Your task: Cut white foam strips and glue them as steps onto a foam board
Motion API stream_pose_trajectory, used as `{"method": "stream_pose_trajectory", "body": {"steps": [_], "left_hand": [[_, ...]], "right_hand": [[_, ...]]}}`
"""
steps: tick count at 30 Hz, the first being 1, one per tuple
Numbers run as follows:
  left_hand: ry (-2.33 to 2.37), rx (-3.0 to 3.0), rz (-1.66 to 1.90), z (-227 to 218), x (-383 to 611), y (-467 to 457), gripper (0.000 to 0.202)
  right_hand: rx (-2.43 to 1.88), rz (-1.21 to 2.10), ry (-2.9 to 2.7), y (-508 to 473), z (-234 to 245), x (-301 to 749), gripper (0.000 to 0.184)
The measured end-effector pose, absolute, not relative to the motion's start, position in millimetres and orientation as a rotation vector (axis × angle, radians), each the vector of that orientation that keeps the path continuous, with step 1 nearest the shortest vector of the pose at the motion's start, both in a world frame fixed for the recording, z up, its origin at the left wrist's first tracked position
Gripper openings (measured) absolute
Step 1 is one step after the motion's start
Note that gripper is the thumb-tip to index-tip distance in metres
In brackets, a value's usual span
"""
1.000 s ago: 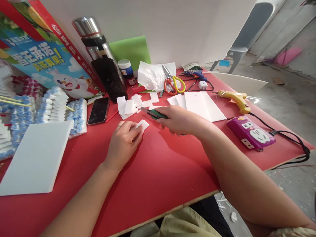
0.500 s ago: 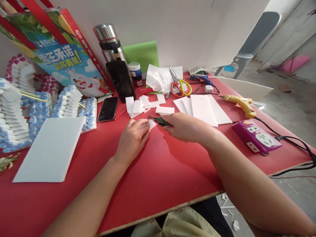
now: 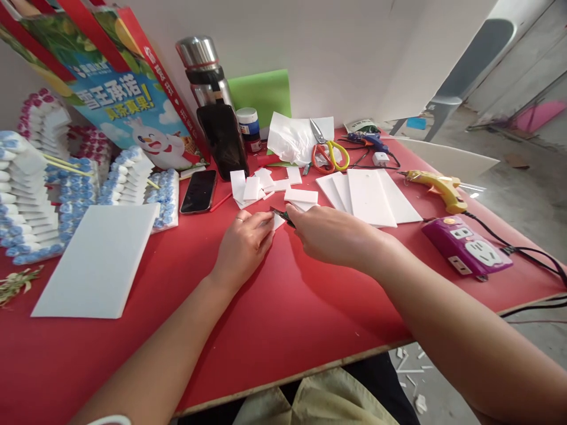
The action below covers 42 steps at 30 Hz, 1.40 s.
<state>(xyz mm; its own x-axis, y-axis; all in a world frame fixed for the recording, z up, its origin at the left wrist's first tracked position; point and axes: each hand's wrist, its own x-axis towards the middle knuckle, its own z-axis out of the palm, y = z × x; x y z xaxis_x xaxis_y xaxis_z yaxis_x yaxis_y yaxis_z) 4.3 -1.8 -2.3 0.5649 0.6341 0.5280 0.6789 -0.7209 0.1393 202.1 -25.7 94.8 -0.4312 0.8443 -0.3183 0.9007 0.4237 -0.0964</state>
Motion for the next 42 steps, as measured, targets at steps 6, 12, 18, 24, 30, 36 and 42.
{"method": "stream_pose_trajectory", "body": {"steps": [6,12,18,24,30,36,42], "left_hand": [[-1.08,-2.693,-0.883,-3.7,4.6,0.4,0.018],[-1.088,-2.713,-0.874,-4.4,4.4,0.1,0.019],[-1.097,-2.73,-0.872,-4.1,5.9,-0.1,0.023],[-1.096,-2.704,-0.882,-5.2,6.0,0.6,0.022],[-1.112,-2.708,-0.85,-7.2,5.4,0.0,0.027],[-1.109,-2.703,-0.894,-7.2,5.5,-0.3,0.029],[-1.109,-2.631,-1.109,-5.2,1.7,0.9,0.021]], "right_hand": [[1.527,-0.363,2.416,-24.4,100.9,203.5,0.038],[1.548,-0.375,2.441,-30.5,97.6,209.1,0.031],[1.545,-0.327,2.42,-39.1,93.8,213.2,0.043],[1.571,-0.303,2.384,-53.4,91.0,218.8,0.059],[1.567,-0.265,2.383,-70.7,84.3,222.9,0.062],[1.719,-0.469,2.395,-82.0,76.7,240.6,0.054],[2.311,-1.058,2.377,-61.3,91.4,237.6,0.022]]}}
